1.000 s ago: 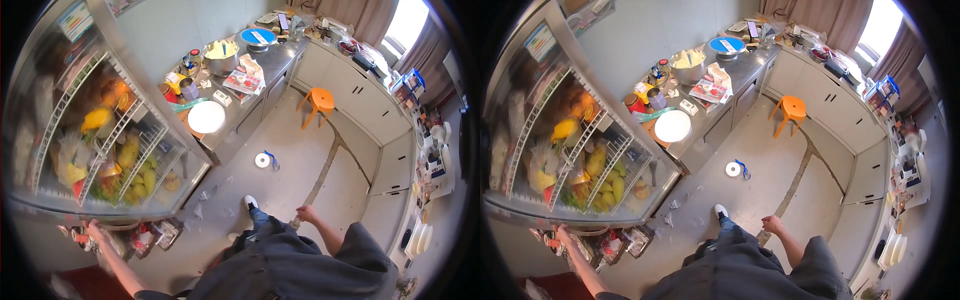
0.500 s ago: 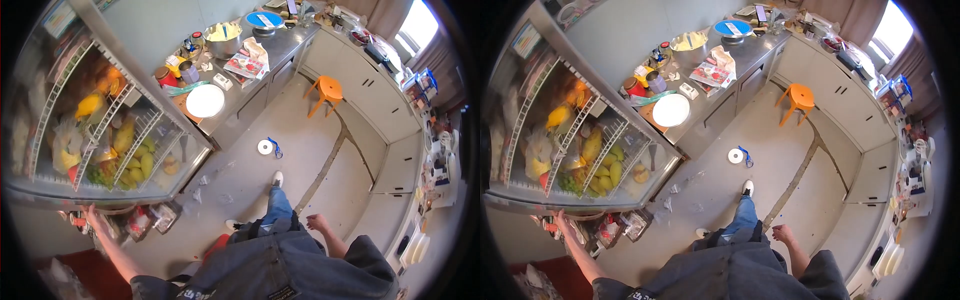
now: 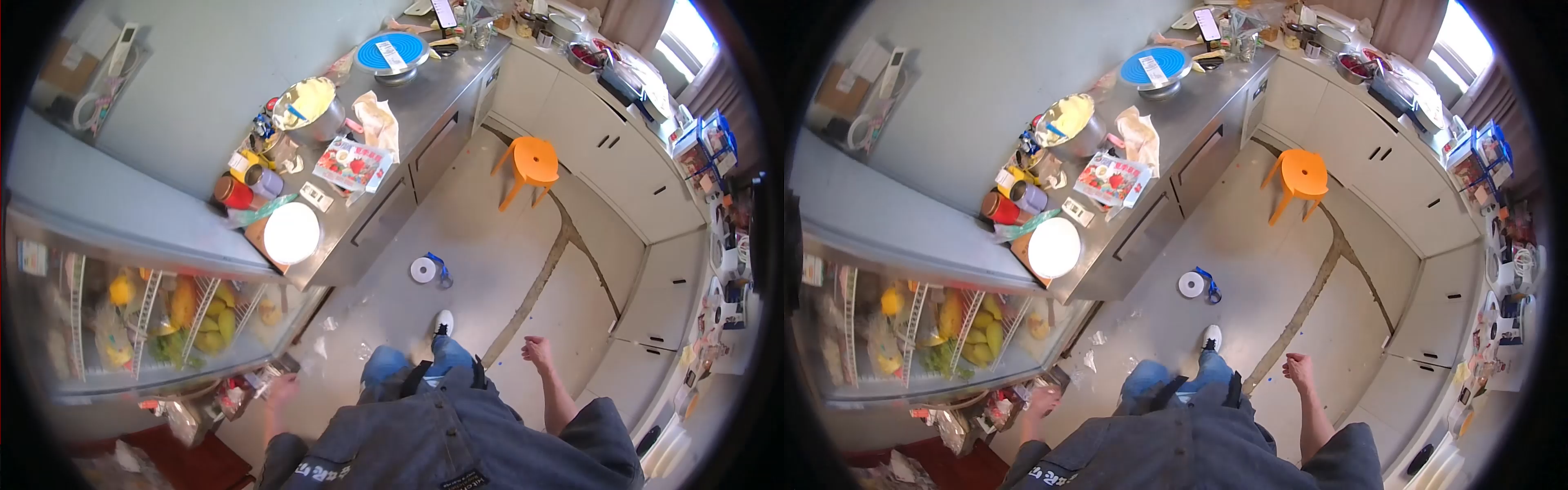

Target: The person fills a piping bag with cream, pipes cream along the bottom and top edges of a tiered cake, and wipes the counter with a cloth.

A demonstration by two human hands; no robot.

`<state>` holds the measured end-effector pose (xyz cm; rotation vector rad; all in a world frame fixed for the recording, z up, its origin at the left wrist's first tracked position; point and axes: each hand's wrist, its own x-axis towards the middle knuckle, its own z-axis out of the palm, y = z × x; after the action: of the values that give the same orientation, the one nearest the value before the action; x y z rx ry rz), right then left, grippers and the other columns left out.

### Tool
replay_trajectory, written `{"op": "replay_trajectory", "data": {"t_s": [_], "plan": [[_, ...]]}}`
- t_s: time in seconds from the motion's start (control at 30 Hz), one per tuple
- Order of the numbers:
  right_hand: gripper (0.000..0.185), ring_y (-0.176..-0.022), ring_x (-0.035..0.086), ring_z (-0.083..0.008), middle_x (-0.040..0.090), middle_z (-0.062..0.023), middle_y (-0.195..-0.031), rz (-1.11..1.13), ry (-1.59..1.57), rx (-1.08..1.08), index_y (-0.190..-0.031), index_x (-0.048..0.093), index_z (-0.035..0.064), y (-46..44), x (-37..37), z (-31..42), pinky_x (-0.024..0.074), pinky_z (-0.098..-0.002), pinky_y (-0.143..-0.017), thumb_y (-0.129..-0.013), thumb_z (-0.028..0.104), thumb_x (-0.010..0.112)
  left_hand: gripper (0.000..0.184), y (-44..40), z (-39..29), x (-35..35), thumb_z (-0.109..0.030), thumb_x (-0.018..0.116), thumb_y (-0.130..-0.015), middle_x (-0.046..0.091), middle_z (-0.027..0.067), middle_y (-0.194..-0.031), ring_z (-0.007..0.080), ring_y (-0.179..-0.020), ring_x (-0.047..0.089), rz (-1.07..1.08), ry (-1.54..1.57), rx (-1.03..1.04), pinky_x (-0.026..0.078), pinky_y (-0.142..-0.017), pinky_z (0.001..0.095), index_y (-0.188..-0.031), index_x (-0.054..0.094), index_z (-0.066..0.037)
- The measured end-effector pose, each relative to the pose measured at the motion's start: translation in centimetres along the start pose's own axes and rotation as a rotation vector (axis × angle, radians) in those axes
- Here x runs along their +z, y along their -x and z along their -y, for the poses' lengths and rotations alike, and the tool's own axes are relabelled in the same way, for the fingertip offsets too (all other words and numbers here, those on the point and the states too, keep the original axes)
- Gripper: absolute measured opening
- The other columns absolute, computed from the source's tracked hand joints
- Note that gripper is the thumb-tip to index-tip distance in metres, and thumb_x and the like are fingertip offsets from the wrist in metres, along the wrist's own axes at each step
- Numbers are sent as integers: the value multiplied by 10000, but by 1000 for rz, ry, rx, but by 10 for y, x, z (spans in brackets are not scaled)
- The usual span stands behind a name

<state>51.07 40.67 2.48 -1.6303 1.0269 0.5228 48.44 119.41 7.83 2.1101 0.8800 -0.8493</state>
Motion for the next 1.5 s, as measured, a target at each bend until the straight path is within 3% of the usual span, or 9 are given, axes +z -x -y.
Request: {"op": "replay_trajectory", "data": {"t_s": [0.03, 0.17, 0.27, 0.53, 0.7, 0.97, 1.23, 1.33, 1.5], "plan": [[318, -609, 651, -148, 680, -103, -776, -13, -17, -6, -1196, 651, -23, -11, -6, 5, 553, -279, -535, -946, 114, 510, 378, -18, 20, 36, -171, 687, -853, 715, 111, -799, 177, -741, 694, 17, 102, 157, 555, -677, 317, -1195, 672, -10], [314, -614, 657, -152, 688, -106, -770, -6, 17, 7, -1177, 661, -28, -44, 7, 37, 556, -275, -548, -942, 115, 509, 373, 40, -84, 115, -188, 679, -879, 730, 173, -994, 170, -861, 697, 204, 56, 100, 543, -763, 295, -1207, 673, -11], [319, -613, 671, -162, 706, -111, -767, 49, 88, -26, -1181, 665, -20, -69, 43, 64, 555, -289, -546, -947, 112, 495, 354, -10, -32, 168, -158, 629, -912, 730, 153, -974, 174, -855, 698, 358, 124, 153, 540, -763, 296, -1230, 653, -3], [309, -600, 674, -153, 723, -121, -807, 146, 260, -158, -1162, 690, -2, -128, 106, 199, 568, -290, -597, -939, 150, 538, 338, -92, -135, 136, -135, 593, -946, 709, 127, -1014, 200, -902, 679, 208, 10, 255, 538, -808, 319, -1247, 611, 18], [305, -611, 671, -160, 722, -120, -800, 19, 267, -399, -1166, 692, 13, -206, 135, 327, 547, -304, -597, -959, 173, 535, 330, -68, -330, 64, -112, 559, -947, 721, 157, -936, 215, -830, 719, -110, 455, 23, 554, -705, 303, -1239, 614, 30], [209, -722, 666, -338, 684, -188, -840, 332, 301, -947, -1036, 715, 46, -303, 257, 651, 518, -410, -674, -911, 188, 626, 341, -42, -367, 112, -140, 581, -938, 720, 160, -940, 222, -738, 717, -232, 699, -427, 567, -621, 292, -1253, 601, -10], [206, -761, 668, -364, 690, -174, -839, 570, 464, -1106, -1041, 737, 118, -354, 381, 762, 530, -462, -687, -899, 161, 594, 346, 24, -461, 216, -272, 650, -914, 740, 144, -945, 185, -789, 718, 122, 96, -582, 575, -718, 310, -1207, 678, -89], [235, -747, 671, -356, 687, -166, -820, 602, 459, -1136, -1081, 728, 131, -363, 424, 774, 532, -460, -681, -900, 143, 579, 343, 30, -512, 217, -314, 669, -908, 746, 142, -948, 172, -809, 718, 73, 228, -715, 577, -756, 312, -1183, 711, -113], [263, -745, 657, -367, 673, -175, -842, 580, 361, -1146, -1055, 715, 85, -345, 478, 815, 511, -445, -660, -844, -1, 584, 349, 30, -563, 216, -143, 575, -958, 719, 208, -940, 236, -773, 718, -191, 810, -827, 588, -649, 316, -1250, 591, 48]]}}
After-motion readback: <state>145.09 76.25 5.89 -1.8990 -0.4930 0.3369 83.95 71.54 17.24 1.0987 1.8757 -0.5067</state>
